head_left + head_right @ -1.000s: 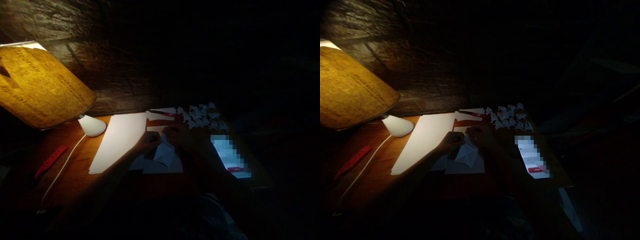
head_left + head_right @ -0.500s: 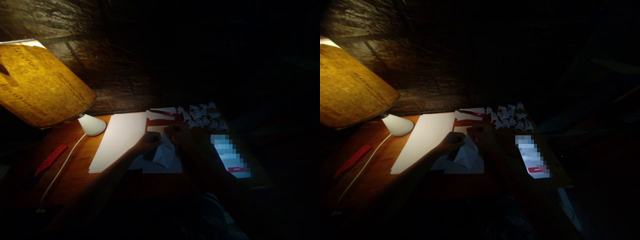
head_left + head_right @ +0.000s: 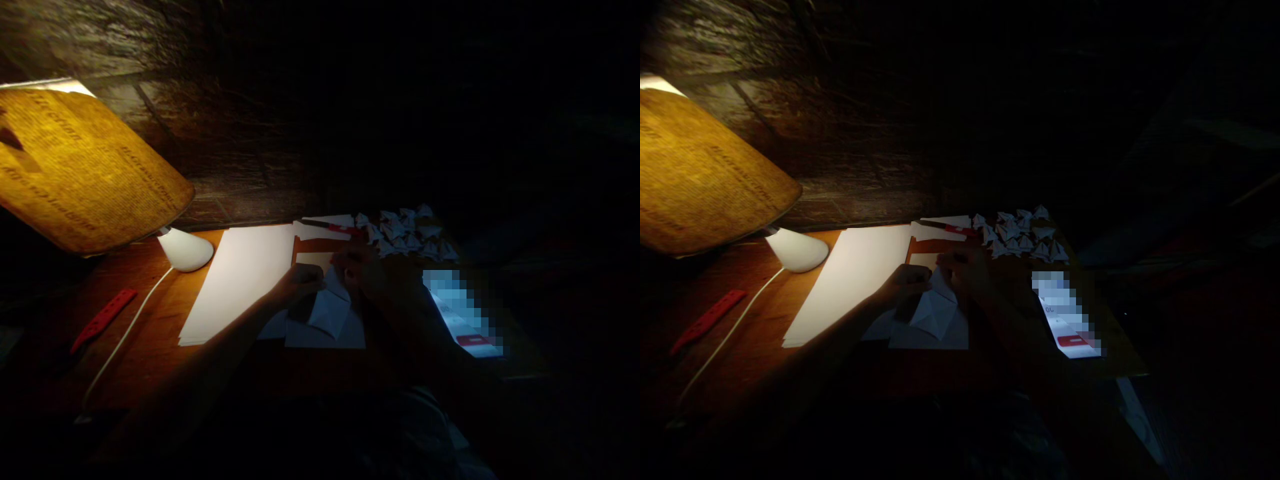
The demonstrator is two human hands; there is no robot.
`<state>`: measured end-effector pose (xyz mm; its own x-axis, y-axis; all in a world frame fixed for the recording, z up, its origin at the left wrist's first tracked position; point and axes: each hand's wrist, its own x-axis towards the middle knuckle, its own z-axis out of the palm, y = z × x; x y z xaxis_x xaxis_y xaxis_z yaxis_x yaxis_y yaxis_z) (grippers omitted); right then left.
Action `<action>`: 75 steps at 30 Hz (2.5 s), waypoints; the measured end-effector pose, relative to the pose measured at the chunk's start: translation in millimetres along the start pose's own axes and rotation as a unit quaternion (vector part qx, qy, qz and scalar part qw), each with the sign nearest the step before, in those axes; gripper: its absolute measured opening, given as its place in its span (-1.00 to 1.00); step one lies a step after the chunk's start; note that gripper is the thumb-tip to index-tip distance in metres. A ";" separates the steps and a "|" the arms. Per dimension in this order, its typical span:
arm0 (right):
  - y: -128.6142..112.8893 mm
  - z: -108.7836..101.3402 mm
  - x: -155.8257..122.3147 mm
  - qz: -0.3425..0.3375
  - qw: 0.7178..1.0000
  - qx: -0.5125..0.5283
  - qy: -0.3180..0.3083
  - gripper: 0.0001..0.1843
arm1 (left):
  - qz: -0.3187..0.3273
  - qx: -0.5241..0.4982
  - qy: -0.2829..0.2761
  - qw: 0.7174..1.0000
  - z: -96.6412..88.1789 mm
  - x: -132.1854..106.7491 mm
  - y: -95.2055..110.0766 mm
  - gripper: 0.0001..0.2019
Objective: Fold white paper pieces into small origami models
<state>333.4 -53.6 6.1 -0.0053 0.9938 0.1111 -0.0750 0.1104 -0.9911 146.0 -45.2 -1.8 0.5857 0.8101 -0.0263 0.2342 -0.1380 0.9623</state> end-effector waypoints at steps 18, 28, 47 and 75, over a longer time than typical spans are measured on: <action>0.1 0.7 -4.4 0.024 0.994 -0.064 -0.082 -0.52 | -0.042 -0.194 0.122 0.973 5.1 -3.6 0.4 -0.71; -2.0 2.7 -7.1 0.054 0.994 -0.051 -0.083 -0.48 | -0.022 -0.172 0.117 0.978 6.5 -3.2 5.1 -0.68; 1.5 -2.8 -1.0 0.003 0.989 -0.129 -0.074 -0.40 | 0.003 -0.189 0.229 0.955 3.7 0.2 -3.2 -0.70; -5.1 -0.3 -4.0 -0.001 0.987 -0.134 -0.088 -0.39 | 0.032 -0.220 0.271 0.936 1.3 -1.7 -5.1 -0.69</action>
<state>334.2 -58.1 10.7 -0.1811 0.9783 0.1004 0.1902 0.1350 -0.9724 144.8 -46.6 -7.0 0.0791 0.9949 0.0622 -0.2002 -0.0453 0.9787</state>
